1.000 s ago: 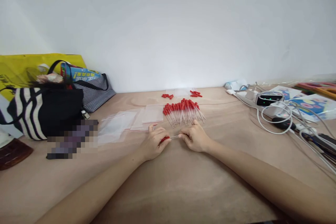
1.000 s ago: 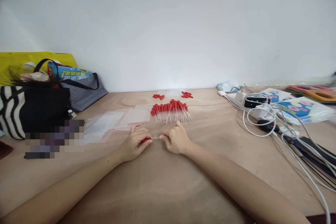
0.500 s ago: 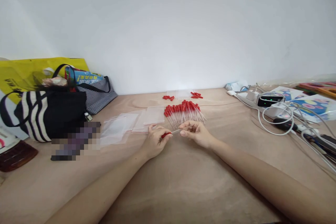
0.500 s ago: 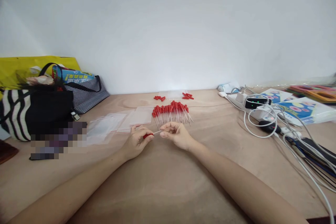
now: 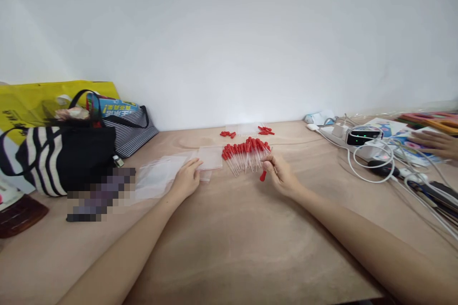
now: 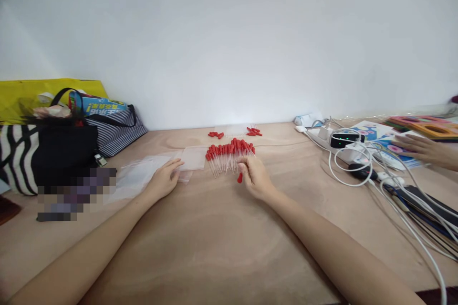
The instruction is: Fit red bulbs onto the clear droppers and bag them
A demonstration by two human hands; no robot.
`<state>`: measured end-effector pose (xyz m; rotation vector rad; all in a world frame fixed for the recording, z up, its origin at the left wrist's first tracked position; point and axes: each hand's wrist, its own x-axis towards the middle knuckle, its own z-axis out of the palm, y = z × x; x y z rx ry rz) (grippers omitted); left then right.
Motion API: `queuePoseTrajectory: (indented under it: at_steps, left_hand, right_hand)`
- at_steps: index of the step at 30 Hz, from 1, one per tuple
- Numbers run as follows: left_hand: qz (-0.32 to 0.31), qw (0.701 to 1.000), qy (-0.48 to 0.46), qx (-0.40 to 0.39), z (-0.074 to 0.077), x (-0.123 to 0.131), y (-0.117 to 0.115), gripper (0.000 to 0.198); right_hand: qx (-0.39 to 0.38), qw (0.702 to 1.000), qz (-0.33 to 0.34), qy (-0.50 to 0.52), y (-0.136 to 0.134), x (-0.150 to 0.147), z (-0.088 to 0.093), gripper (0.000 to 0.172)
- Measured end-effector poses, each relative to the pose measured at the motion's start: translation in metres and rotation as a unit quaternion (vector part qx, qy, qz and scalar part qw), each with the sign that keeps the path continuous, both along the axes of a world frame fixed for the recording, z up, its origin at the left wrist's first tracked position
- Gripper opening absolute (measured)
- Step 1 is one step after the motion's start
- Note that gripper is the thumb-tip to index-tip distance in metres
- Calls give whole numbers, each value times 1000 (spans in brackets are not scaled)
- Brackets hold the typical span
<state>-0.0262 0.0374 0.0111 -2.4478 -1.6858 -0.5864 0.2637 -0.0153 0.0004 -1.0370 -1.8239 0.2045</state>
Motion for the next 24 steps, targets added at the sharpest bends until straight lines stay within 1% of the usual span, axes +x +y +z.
queuePoseTrajectory:
  at_steps: [3,5,8,11,14,16,18,20,22,24]
  left_hand:
    - [-15,1000,19,-20,2,-6,8,24]
    - [-19,999,29,-18,3,-5,10,22]
    - [-6,999,42,9,7,-3,7,21]
    - [6,998,53,43,14,4,-3,18]
    - [3,995,62,80,22,18,-23,15]
    - [-20,993,61,103,24,32,-40,13]
    - [-44,996,38,72,22,46,-56,14]
    - [-82,996,2,16,19,56,-68,22]
    - [-144,988,-31,-41,18,58,-71,25]
    - [-211,975,-32,-62,18,51,-64,24]
  right_hand:
    - [12,998,20,-54,-2,-6,-4,17]
    - [-4,997,39,-68,-4,-11,-7,16]
    - [-46,994,53,-84,-6,-12,-10,18]
    - [-64,994,45,-82,-6,-10,-11,19]
    - [-57,995,22,-76,-6,-7,-12,23]
    - [-57,994,20,-91,-6,-5,-12,24]
    - [-60,991,29,-113,-6,-4,-11,22]
    - [-60,989,34,-127,-6,-1,-10,19]
    - [-61,989,36,-134,-8,3,-10,16]
    - [-67,988,35,-133,-9,9,-10,16]
